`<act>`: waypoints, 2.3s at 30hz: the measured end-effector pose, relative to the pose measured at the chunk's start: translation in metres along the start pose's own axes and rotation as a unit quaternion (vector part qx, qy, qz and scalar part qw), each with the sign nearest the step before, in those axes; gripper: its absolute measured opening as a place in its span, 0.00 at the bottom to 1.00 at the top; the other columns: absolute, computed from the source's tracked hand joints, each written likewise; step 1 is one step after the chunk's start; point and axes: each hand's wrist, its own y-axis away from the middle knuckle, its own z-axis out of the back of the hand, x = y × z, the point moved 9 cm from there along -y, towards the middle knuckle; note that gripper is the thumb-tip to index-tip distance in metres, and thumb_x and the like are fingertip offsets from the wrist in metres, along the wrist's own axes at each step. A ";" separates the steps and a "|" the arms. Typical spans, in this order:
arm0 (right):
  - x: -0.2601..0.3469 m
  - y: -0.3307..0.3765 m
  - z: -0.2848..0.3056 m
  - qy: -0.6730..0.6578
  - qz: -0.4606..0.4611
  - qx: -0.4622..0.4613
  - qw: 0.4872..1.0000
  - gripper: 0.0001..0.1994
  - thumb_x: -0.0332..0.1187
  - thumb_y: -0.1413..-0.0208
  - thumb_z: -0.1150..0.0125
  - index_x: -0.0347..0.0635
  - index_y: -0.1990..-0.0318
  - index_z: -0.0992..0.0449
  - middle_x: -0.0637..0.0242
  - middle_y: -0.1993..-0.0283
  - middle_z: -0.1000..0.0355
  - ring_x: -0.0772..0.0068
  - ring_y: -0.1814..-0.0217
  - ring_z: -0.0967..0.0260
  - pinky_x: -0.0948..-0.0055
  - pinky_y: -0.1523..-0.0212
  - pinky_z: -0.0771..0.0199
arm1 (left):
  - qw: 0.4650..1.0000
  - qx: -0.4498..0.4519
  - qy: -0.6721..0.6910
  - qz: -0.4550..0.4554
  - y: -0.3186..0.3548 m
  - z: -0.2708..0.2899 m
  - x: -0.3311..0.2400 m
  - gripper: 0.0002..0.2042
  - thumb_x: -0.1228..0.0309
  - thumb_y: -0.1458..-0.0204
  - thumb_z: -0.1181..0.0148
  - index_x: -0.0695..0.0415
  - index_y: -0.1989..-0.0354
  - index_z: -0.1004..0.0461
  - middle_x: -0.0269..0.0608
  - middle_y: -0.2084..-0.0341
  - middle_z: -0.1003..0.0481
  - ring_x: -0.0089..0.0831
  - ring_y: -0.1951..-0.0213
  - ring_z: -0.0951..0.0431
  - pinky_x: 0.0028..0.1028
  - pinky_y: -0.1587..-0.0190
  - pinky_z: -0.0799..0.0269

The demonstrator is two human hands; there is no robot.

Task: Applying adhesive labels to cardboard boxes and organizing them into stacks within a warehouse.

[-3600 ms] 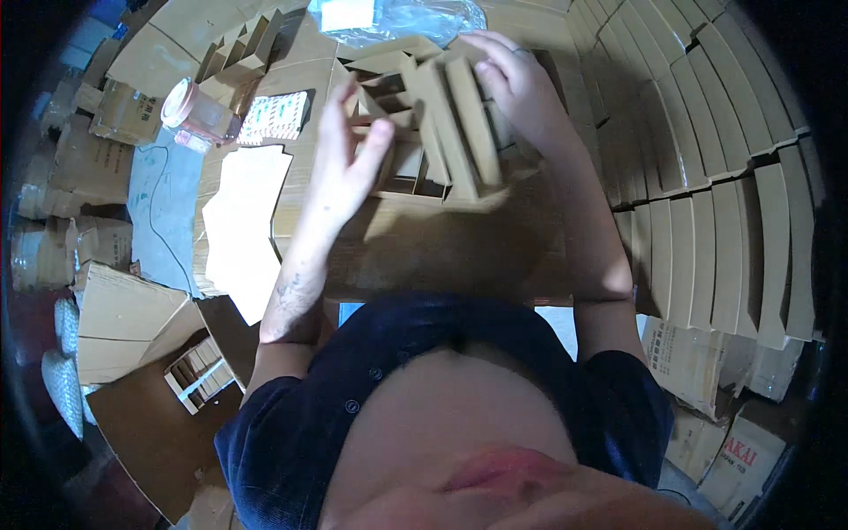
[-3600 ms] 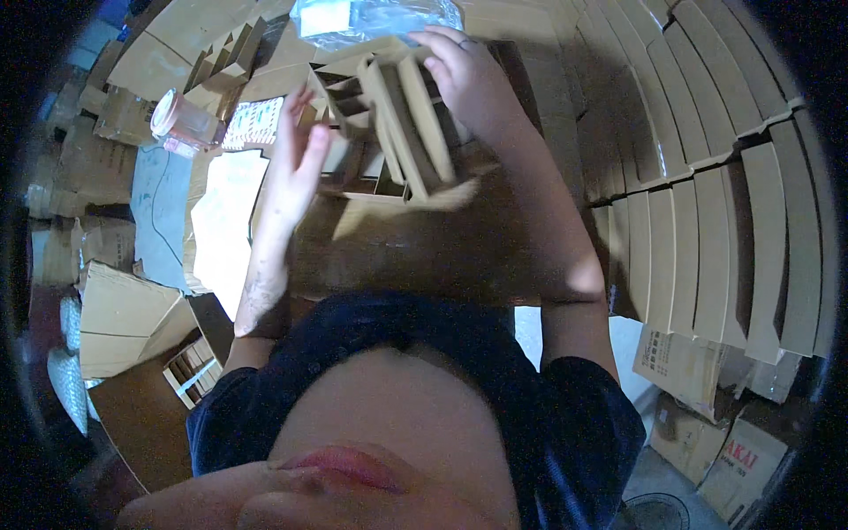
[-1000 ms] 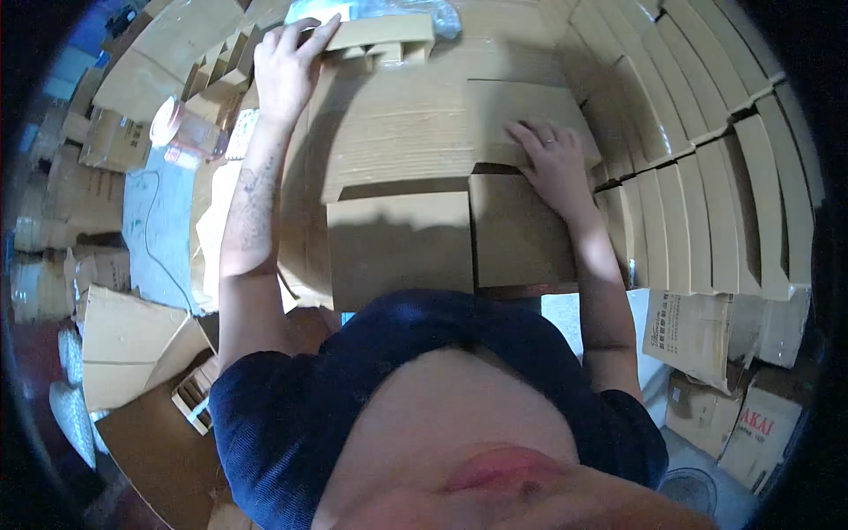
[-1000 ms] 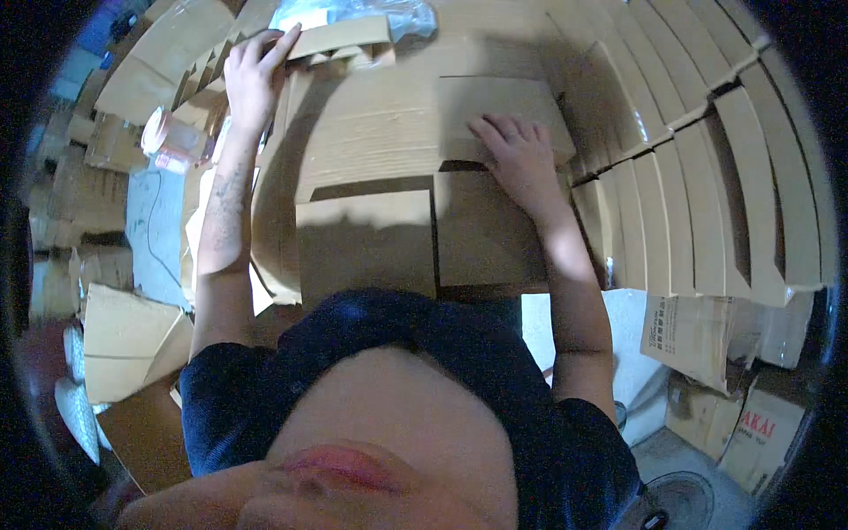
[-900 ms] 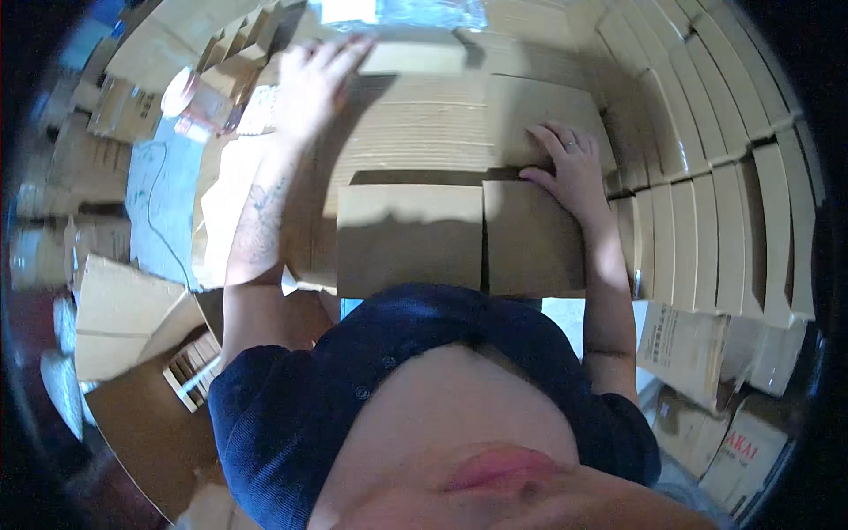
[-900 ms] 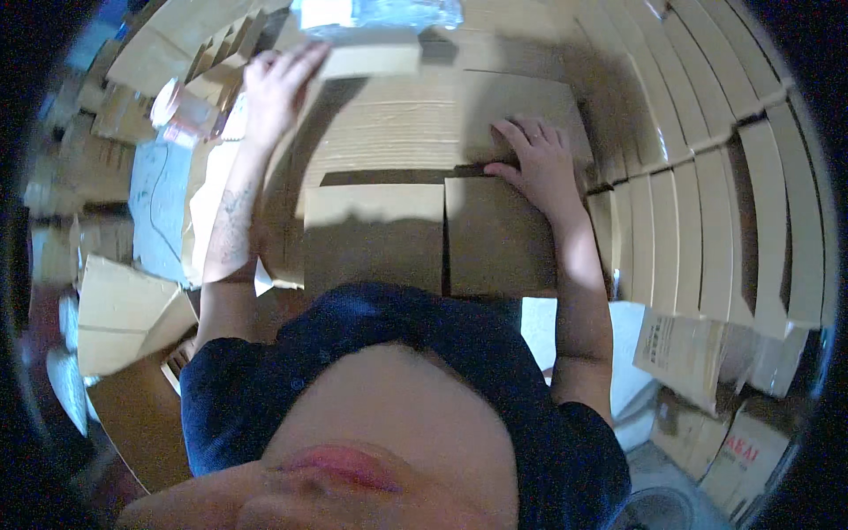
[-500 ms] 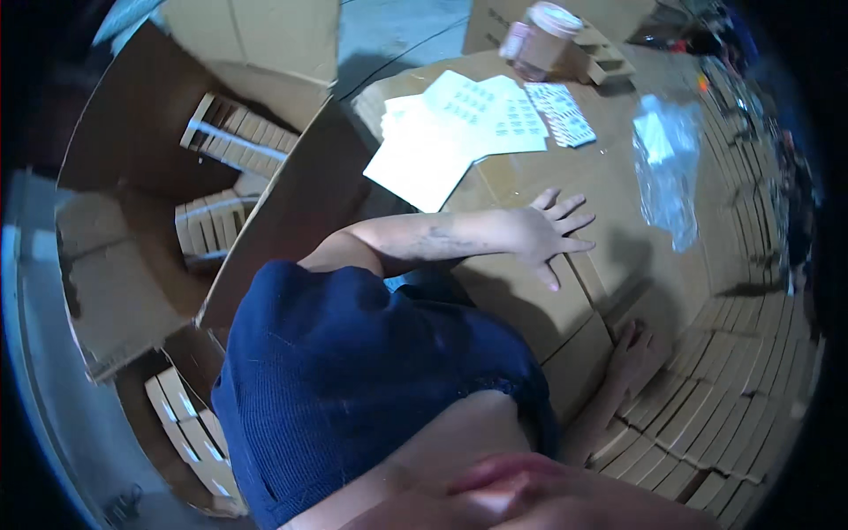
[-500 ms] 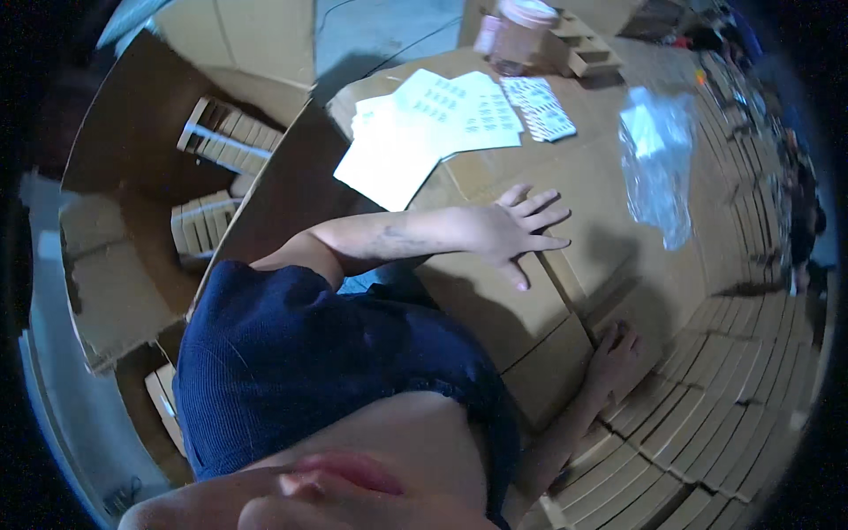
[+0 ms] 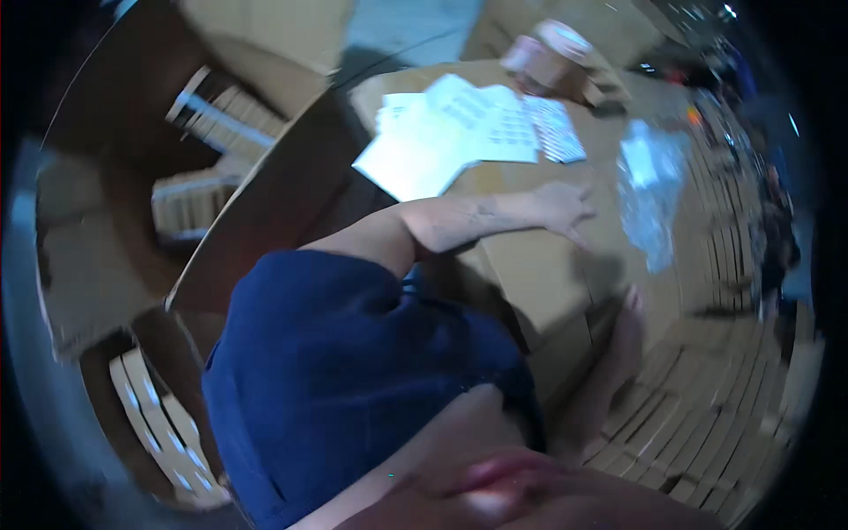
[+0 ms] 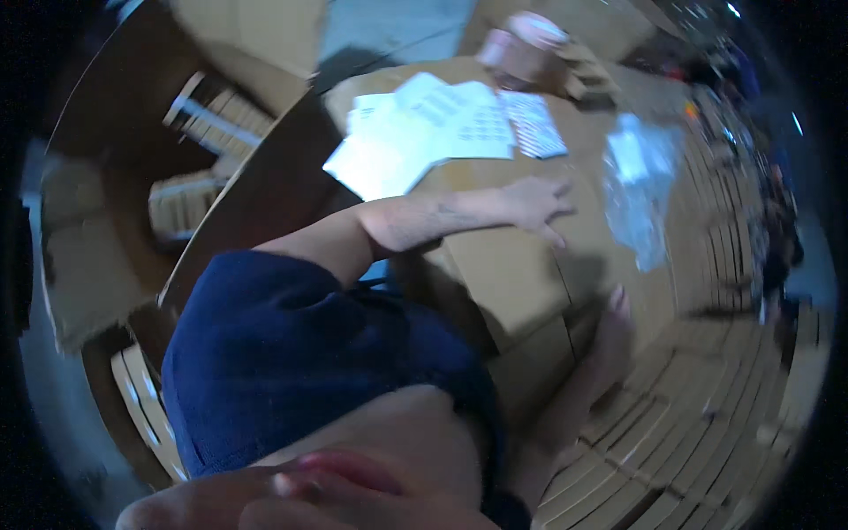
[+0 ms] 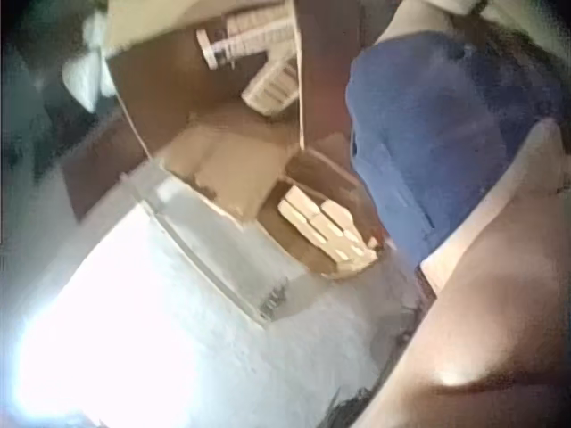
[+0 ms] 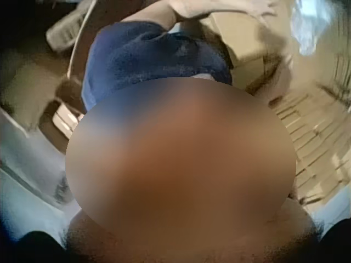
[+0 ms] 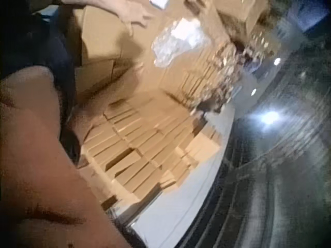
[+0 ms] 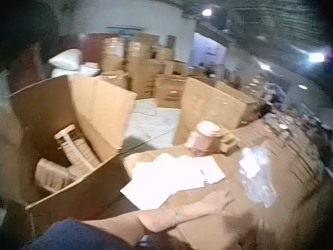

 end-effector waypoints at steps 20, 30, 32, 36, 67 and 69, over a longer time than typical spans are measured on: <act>0.011 -0.049 -0.013 -0.232 0.065 -0.104 0.965 0.20 0.49 0.39 0.44 0.39 0.69 0.22 0.51 0.71 0.27 0.49 0.67 0.28 0.58 0.65 0.31 | 0.973 0.013 0.230 0.020 -0.036 -0.013 0.023 0.34 0.58 0.43 0.37 0.67 0.34 0.41 0.54 0.44 0.28 0.35 0.42 0.28 0.27 0.42 0.33; 0.012 -0.038 -0.021 -0.229 0.074 -0.109 0.965 0.19 0.46 0.39 0.43 0.36 0.68 0.25 0.53 0.74 0.30 0.57 0.72 0.32 0.62 0.68 0.33 | 0.940 0.043 0.337 0.031 -0.024 -0.027 0.026 0.35 0.64 0.39 0.41 0.70 0.30 0.51 0.60 0.30 0.47 0.42 0.28 0.50 0.34 0.29 0.54; 0.018 -0.033 -0.017 -0.226 0.084 -0.123 0.963 0.18 0.46 0.39 0.43 0.37 0.68 0.25 0.54 0.73 0.29 0.56 0.71 0.31 0.62 0.67 0.32 | 0.934 0.039 0.354 0.024 -0.021 -0.027 0.030 0.35 0.65 0.39 0.42 0.70 0.30 0.52 0.60 0.30 0.48 0.42 0.28 0.50 0.34 0.29 0.54; 0.020 -0.033 -0.011 -0.185 0.075 -0.128 0.971 0.16 0.45 0.40 0.42 0.39 0.67 0.23 0.55 0.70 0.27 0.53 0.66 0.27 0.60 0.64 0.29 | 0.919 0.031 0.392 0.028 -0.025 -0.027 0.027 0.35 0.68 0.39 0.42 0.72 0.30 0.53 0.62 0.30 0.50 0.41 0.28 0.51 0.33 0.29 0.54; -0.013 -0.067 -0.049 -0.349 0.079 -0.049 0.932 0.16 0.43 0.35 0.45 0.35 0.61 0.24 0.70 0.73 0.33 0.80 0.69 0.38 0.74 0.63 0.34 | 0.937 -0.134 -0.229 0.228 0.094 0.165 0.069 0.18 0.53 0.44 0.42 0.51 0.52 0.21 0.49 0.58 0.21 0.45 0.56 0.20 0.41 0.54 0.25; -0.019 -0.070 -0.053 -0.330 0.080 -0.038 0.940 0.17 0.44 0.36 0.45 0.36 0.62 0.24 0.66 0.74 0.34 0.78 0.70 0.39 0.74 0.63 0.34 | 0.896 -0.109 -0.325 0.283 0.115 0.183 0.101 0.20 0.53 0.45 0.41 0.54 0.50 0.22 0.53 0.57 0.22 0.47 0.55 0.20 0.43 0.53 0.26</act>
